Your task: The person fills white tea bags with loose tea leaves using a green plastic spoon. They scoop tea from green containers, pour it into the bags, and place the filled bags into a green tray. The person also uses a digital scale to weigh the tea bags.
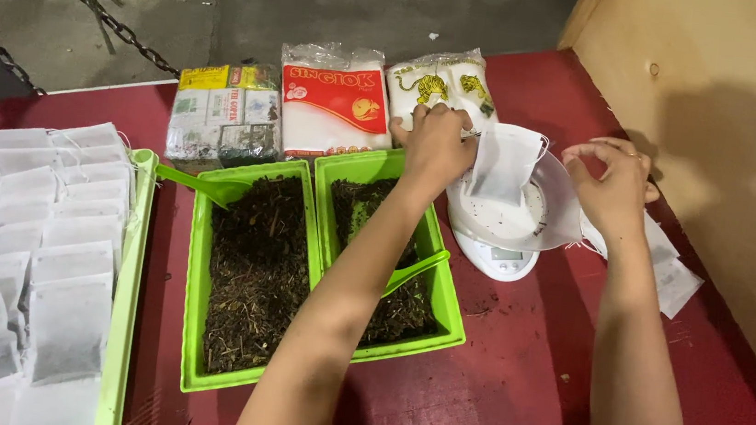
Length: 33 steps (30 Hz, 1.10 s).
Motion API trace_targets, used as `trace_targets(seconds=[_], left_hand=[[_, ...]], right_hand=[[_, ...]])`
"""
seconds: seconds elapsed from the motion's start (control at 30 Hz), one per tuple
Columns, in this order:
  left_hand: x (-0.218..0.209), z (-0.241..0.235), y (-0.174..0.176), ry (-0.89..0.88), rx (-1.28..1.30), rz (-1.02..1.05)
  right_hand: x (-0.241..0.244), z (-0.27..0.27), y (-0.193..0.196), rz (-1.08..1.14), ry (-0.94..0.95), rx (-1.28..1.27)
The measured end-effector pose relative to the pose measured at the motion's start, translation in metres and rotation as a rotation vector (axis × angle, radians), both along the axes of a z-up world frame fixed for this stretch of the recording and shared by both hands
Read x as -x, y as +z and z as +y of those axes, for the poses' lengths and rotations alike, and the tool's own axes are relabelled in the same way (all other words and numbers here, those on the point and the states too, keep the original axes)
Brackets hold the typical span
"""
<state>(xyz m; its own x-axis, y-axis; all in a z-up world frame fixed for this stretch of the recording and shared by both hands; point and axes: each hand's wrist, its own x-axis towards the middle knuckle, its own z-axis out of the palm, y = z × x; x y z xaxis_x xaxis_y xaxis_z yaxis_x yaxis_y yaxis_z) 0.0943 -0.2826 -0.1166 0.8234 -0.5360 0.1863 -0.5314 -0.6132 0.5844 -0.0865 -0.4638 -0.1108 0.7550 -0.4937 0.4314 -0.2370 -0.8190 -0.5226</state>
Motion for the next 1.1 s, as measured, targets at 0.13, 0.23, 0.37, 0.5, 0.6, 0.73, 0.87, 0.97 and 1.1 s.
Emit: trace_targets(seconds=[0.13, 0.23, 0.37, 0.5, 0.6, 0.73, 0.87, 0.97, 1.1], left_hand=[[-0.004, -0.012, -0.012, -0.056, 0.024, 0.036], [-0.01, -0.025, -0.021, -0.081, -0.075, 0.08], [-0.01, -0.033, -0.02, -0.071, -0.109, 0.124], [-0.013, -0.036, -0.021, -0.062, -0.068, 0.103], [-0.016, -0.038, -0.024, -0.059, -0.016, 0.066], [-0.009, -0.035, -0.017, -0.071, 0.015, 0.047], [0.005, -0.024, -0.007, -0.114, 0.027, 0.135], [0.009, -0.021, -0.014, -0.135, 0.006, 0.131], [0.013, -0.017, -0.019, -0.121, -0.031, 0.048]], right_hand=[[-0.021, -0.009, -0.01, 0.039, 0.003, -0.037], [-0.037, -0.026, -0.023, 0.06, 0.098, 0.093], [-0.045, -0.015, -0.011, 0.209, 0.079, 0.07], [-0.057, -0.02, -0.018, 0.302, 0.018, 0.009], [-0.058, -0.043, -0.039, 0.12, 0.116, 0.177], [-0.047, -0.027, -0.027, 0.114, 0.065, 0.086], [-0.031, -0.014, -0.017, 0.087, 0.133, 0.013], [-0.027, -0.016, -0.025, 0.117, 0.148, -0.032], [-0.016, -0.004, -0.019, 0.135, 0.135, -0.039]])
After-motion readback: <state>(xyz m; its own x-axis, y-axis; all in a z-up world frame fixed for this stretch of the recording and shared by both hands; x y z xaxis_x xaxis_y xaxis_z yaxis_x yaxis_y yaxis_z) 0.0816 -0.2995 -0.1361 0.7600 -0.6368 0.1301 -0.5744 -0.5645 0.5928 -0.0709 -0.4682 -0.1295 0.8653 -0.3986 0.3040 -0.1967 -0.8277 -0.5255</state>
